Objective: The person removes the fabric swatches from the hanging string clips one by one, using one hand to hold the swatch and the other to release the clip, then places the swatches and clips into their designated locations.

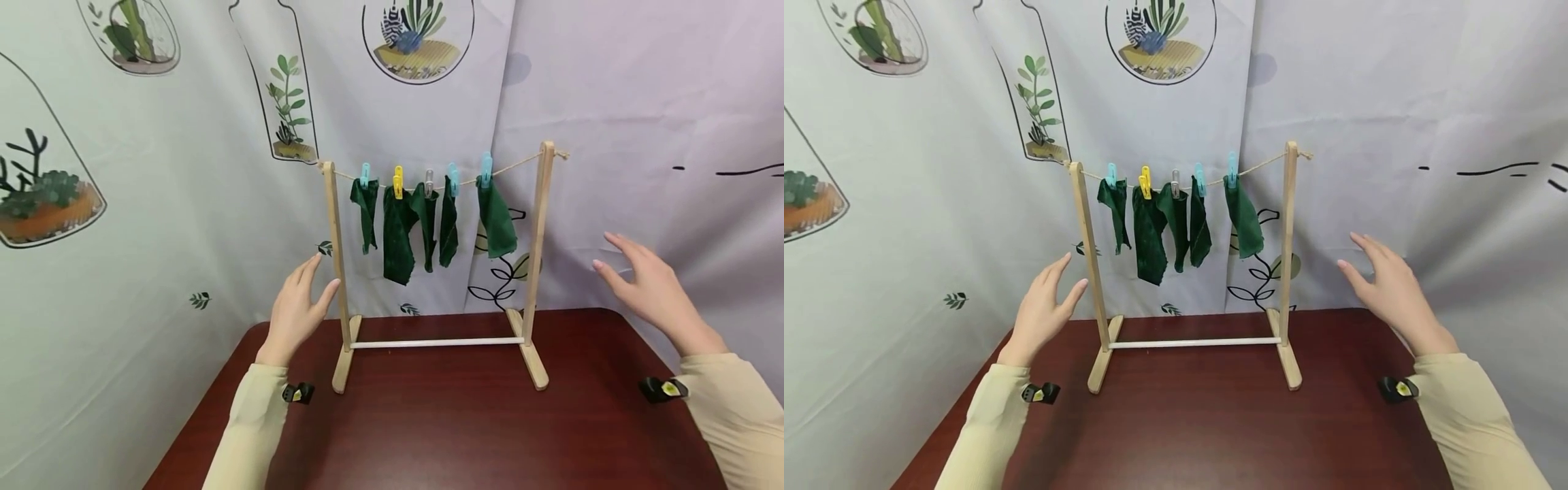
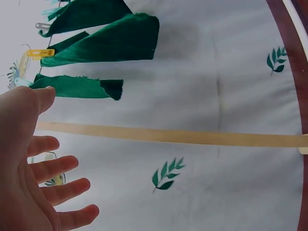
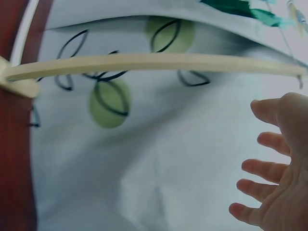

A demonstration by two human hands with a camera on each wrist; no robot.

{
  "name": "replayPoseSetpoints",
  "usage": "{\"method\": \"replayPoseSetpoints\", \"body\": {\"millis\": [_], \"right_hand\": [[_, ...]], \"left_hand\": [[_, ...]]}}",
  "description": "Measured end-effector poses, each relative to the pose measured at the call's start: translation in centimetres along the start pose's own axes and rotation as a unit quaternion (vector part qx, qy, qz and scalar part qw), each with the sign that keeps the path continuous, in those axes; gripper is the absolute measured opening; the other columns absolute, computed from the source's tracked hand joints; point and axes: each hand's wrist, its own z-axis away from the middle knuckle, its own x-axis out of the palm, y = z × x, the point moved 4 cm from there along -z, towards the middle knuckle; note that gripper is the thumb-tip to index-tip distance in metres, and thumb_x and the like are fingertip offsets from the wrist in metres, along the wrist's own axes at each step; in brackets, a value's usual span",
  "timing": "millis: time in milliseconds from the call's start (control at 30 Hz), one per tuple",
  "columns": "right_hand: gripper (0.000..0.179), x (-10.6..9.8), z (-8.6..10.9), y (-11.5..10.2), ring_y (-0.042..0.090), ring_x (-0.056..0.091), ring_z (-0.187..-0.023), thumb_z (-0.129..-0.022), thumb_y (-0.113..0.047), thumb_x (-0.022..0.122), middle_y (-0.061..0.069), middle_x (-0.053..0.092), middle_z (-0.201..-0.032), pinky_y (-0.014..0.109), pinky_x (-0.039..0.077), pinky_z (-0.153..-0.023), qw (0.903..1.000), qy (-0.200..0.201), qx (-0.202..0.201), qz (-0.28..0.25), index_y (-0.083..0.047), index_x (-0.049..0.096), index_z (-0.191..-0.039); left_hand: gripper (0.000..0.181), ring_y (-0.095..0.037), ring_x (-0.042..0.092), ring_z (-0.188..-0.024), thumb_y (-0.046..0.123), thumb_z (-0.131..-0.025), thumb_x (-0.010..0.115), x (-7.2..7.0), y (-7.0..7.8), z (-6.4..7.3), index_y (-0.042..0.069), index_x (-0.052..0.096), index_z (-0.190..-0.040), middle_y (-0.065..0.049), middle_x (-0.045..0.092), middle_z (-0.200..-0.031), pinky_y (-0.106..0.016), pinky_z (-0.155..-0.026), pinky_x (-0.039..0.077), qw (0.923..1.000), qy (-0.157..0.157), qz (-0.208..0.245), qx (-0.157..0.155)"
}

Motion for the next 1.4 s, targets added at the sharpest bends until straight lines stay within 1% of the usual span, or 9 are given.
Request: {"method": "replayPoseSetpoints", "body": {"millis": [200,367,633,767,867,1033,1133,1233,1400], "right_hand": [[0.063,-1.1,-2.4,-3.2,0.052,0.030,-0.141,-0.103,-0.032,0.059,0.029,0.033,-0.156,0.069,0.021,-0.110,0.9997,0.013,-0.018,-0.011,-0.009,0.036,-0.156],[0.061,-1.0,-3.8,-6.0,0.049,0.033,-0.141,-0.102,-0.035,0.059,0.027,0.038,-0.154,0.069,0.025,-0.108,0.9990,0.016,-0.028,-0.029,-0.015,0.039,-0.156],[0.055,0.7,-5.5,-10.6,0.045,0.040,-0.139,-0.102,-0.037,0.061,0.021,0.048,-0.149,0.067,0.032,-0.105,0.9950,0.030,-0.072,-0.062,-0.019,0.048,-0.152],[0.051,1.6,-5.8,-12.5,0.045,0.047,-0.132,-0.102,-0.036,0.060,0.016,0.049,-0.150,0.065,0.039,-0.099,0.9918,0.030,-0.086,-0.090,-0.019,0.050,-0.150],[0.050,2.4,-6.0,-13.8,0.045,0.053,-0.125,-0.103,-0.035,0.060,0.014,0.052,-0.148,0.062,0.043,-0.095,0.9896,0.028,-0.097,-0.102,-0.016,0.052,-0.148],[0.048,3.3,-7.0,-15.6,0.038,0.056,-0.123,-0.103,-0.031,0.060,0.015,0.059,-0.140,0.056,0.044,-0.099,0.9850,0.036,-0.131,-0.106,-0.010,0.054,-0.145],[0.047,3.8,-7.7,-16.5,0.037,0.057,-0.122,-0.103,-0.031,0.060,0.015,0.060,-0.139,0.055,0.046,-0.096,0.9823,0.034,-0.144,-0.115,-0.010,0.055,-0.145],[0.046,4.4,-8.5,-17.5,0.035,0.057,-0.122,-0.104,-0.031,0.058,0.013,0.059,-0.140,0.054,0.047,-0.096,0.9801,0.024,-0.153,-0.124,-0.010,0.055,-0.144],[0.045,5.1,-10.1,-19.4,0.029,0.055,-0.126,-0.104,-0.031,0.058,0.011,0.059,-0.141,0.051,0.045,-0.101,0.9770,0.013,-0.160,-0.140,-0.009,0.056,-0.143]], "left_hand": [[0.066,-0.042,0.045,-0.134,0.042,-0.101,0.060,-0.3,0.6,-0.6,0.007,0.040,-0.154,-0.022,0.045,-0.150,-0.063,-0.101,0.041,0.9999,-0.004,0.009,-0.006],[0.065,-0.042,0.046,-0.134,0.043,-0.102,0.059,-0.8,1.1,-1.2,0.009,0.040,-0.155,-0.021,0.047,-0.149,-0.062,-0.100,0.042,0.9999,0.000,0.011,-0.003],[0.063,-0.040,0.048,-0.132,0.042,-0.102,0.059,-1.8,1.9,-2.4,0.010,0.041,-0.154,-0.022,0.049,-0.146,-0.060,-0.103,0.041,0.9996,0.014,0.022,0.009],[0.062,-0.040,0.050,-0.130,0.040,-0.102,0.059,-2.3,2.2,-2.9,0.008,0.043,-0.153,-0.022,0.052,-0.143,-0.059,-0.102,0.042,0.9994,0.018,0.026,0.014],[0.061,-0.038,0.051,-0.129,0.038,-0.102,0.059,-2.7,2.6,-3.3,0.007,0.043,-0.152,-0.021,0.053,-0.142,-0.057,-0.102,0.043,0.9992,0.021,0.029,0.018],[0.060,-0.035,0.053,-0.128,0.038,-0.103,0.058,-3.2,3.5,-4.6,0.006,0.044,-0.152,-0.017,0.054,-0.142,-0.055,-0.100,0.045,0.9984,0.028,0.043,0.024],[0.060,-0.034,0.054,-0.126,0.038,-0.103,0.058,-3.2,4.0,-5.4,0.007,0.044,-0.152,-0.016,0.055,-0.141,-0.055,-0.098,0.046,0.9974,0.035,0.057,0.027],[0.058,-0.035,0.056,-0.124,0.037,-0.103,0.059,-3.0,4.4,-6.1,0.007,0.046,-0.150,-0.016,0.057,-0.139,-0.054,-0.097,0.047,0.9960,0.044,0.072,0.027],[0.055,-0.033,0.058,-0.120,0.036,-0.102,0.062,-2.3,5.0,-7.1,0.005,0.051,-0.146,-0.016,0.061,-0.133,-0.051,-0.096,0.049,0.9935,0.051,0.102,0.009]]}}
